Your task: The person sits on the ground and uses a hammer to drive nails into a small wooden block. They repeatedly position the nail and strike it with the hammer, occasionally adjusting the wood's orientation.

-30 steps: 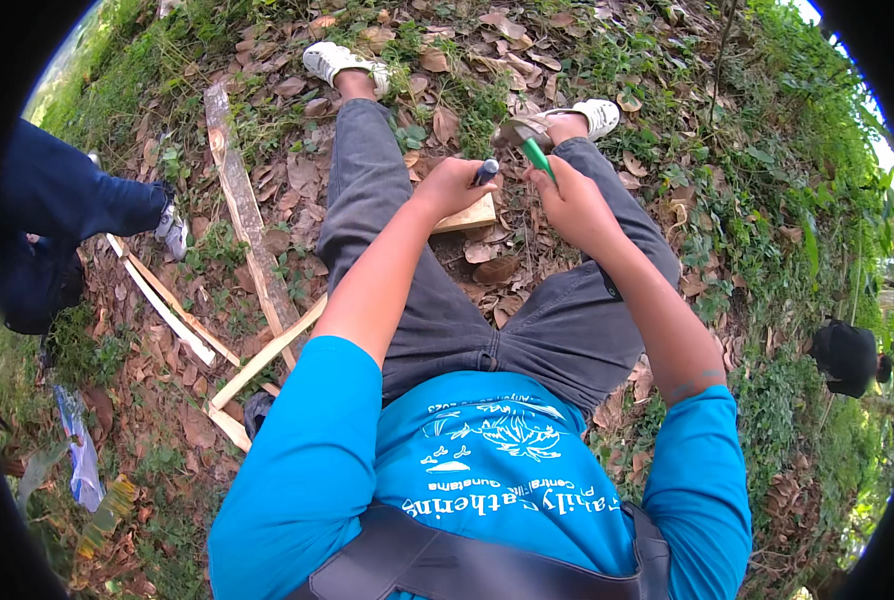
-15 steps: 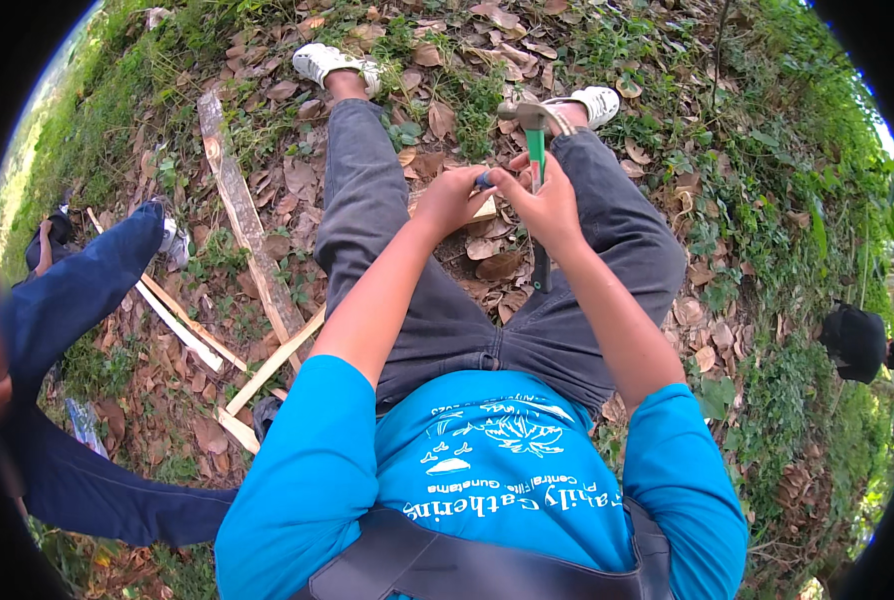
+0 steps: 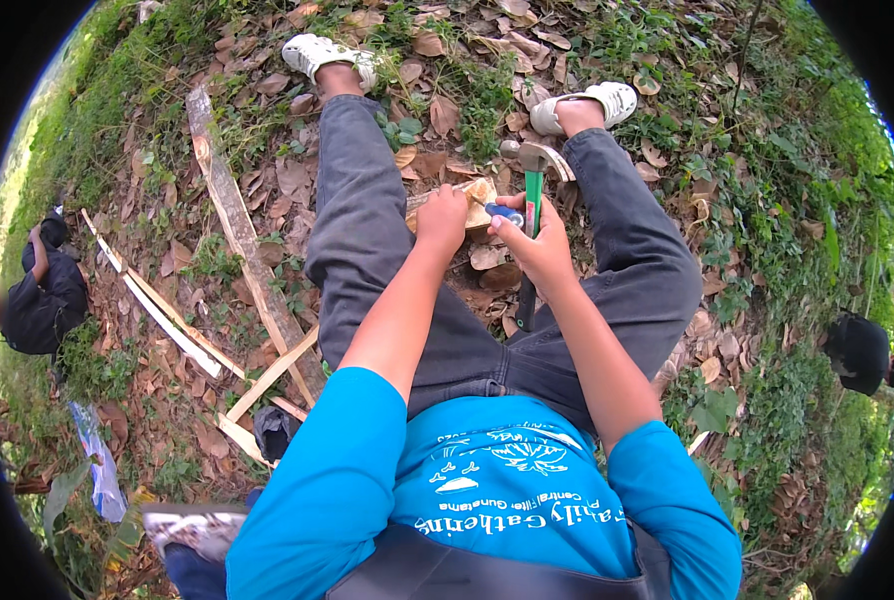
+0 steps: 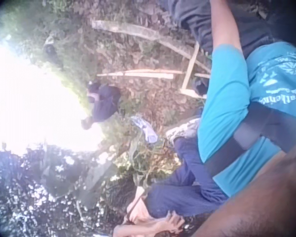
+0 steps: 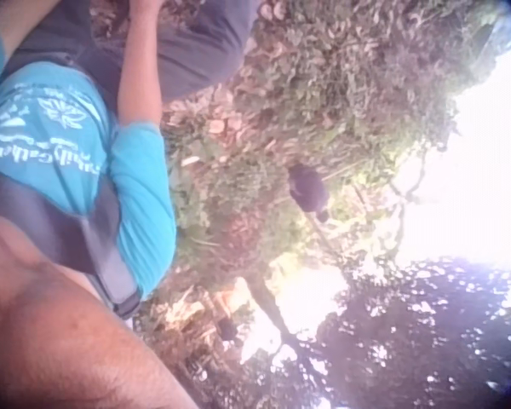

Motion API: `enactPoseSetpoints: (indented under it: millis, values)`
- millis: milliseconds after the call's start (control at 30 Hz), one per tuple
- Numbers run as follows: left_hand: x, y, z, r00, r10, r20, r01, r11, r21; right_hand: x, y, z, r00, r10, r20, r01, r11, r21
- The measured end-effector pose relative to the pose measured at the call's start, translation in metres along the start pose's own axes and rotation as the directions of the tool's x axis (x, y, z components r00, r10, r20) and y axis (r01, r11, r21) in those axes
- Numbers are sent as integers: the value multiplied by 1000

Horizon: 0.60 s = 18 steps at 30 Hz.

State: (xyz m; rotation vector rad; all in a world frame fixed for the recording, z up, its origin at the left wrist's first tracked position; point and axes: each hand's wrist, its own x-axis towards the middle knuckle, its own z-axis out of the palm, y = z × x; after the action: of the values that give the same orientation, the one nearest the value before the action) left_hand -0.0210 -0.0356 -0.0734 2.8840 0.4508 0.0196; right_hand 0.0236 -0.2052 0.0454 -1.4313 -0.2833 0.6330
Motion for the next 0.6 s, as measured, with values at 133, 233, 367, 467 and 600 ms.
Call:
enactPoseSetpoints:
  millis: [133,233,367,467,600]
  values:
    - [3,-1,0,999,11,36,-10,1000,-13,-6,4,-5,1000,-5,20,4,998,67]
    - [9,-4,-4,992,-17,122,19,1000,-16,-6,-4,-1,997,25,69,-34,992,126]
    - [21,-7,-22,954,-51,297,72,996,-60,-14,9,-14,997,4,79,-16,987,158]
    - [18,-10,-24,963,-42,265,64,995,-74,-28,20,-22,1000,20,-16,-16,983,185]
    - [22,-12,-25,948,-69,310,117,983,-139,-24,20,-26,1000,-19,12,16,978,208]
